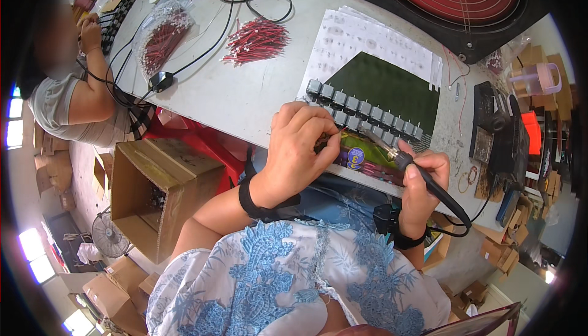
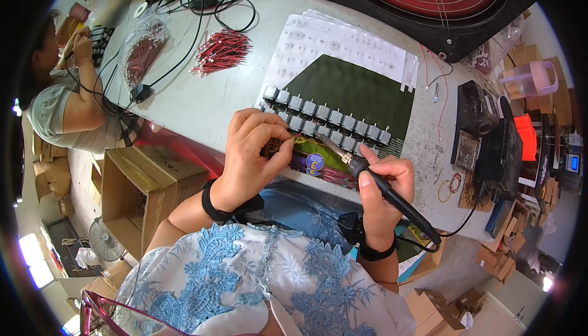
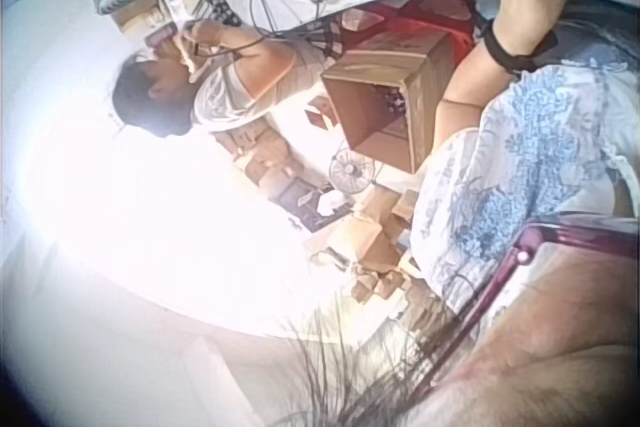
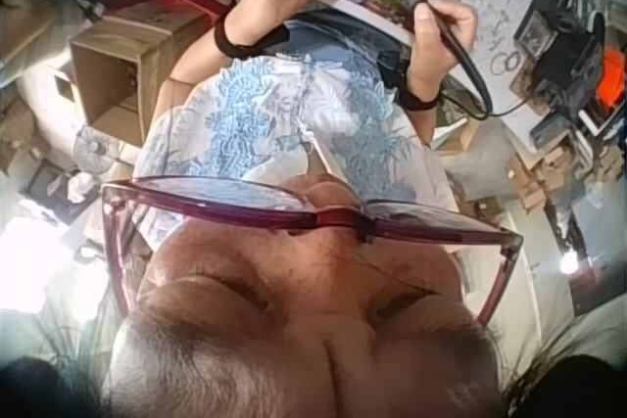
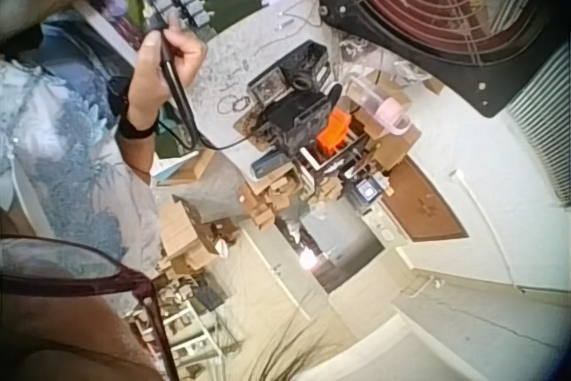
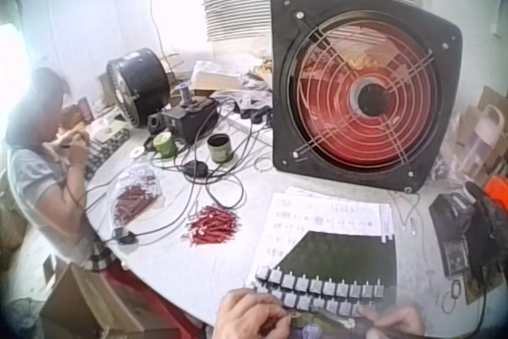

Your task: Soldering individual wire connections to a matrix of electronic switches or buttons on a circuit board.

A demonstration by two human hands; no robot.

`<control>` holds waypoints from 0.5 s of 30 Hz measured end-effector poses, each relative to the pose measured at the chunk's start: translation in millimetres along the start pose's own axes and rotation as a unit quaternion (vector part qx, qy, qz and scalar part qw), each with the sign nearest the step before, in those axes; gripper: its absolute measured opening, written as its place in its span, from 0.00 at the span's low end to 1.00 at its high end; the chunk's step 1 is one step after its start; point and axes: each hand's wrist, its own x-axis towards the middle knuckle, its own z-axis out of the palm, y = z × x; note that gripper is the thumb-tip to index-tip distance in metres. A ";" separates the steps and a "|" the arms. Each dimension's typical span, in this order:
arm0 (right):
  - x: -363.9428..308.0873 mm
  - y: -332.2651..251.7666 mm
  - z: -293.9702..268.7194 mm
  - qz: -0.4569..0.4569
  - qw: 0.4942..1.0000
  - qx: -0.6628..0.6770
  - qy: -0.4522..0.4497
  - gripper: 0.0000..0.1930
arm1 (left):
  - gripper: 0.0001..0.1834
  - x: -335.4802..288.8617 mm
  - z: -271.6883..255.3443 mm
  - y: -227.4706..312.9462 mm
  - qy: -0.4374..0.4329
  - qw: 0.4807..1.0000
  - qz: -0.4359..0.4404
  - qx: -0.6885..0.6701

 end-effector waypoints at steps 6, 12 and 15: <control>-0.5 -2.0 -1.0 0.017 1.000 -0.016 0.011 0.08 | 0.09 0.9 -0.9 1.5 -0.007 1.000 0.004 0.004; 0.9 -1.9 -1.7 0.007 1.000 -0.001 0.006 0.08 | 0.10 5.2 -2.3 3.7 0.011 0.998 0.057 0.035; 0.1 1.6 -3.9 0.006 1.000 0.003 -0.001 0.08 | 0.11 5.6 2.7 4.7 -0.020 0.997 0.070 0.004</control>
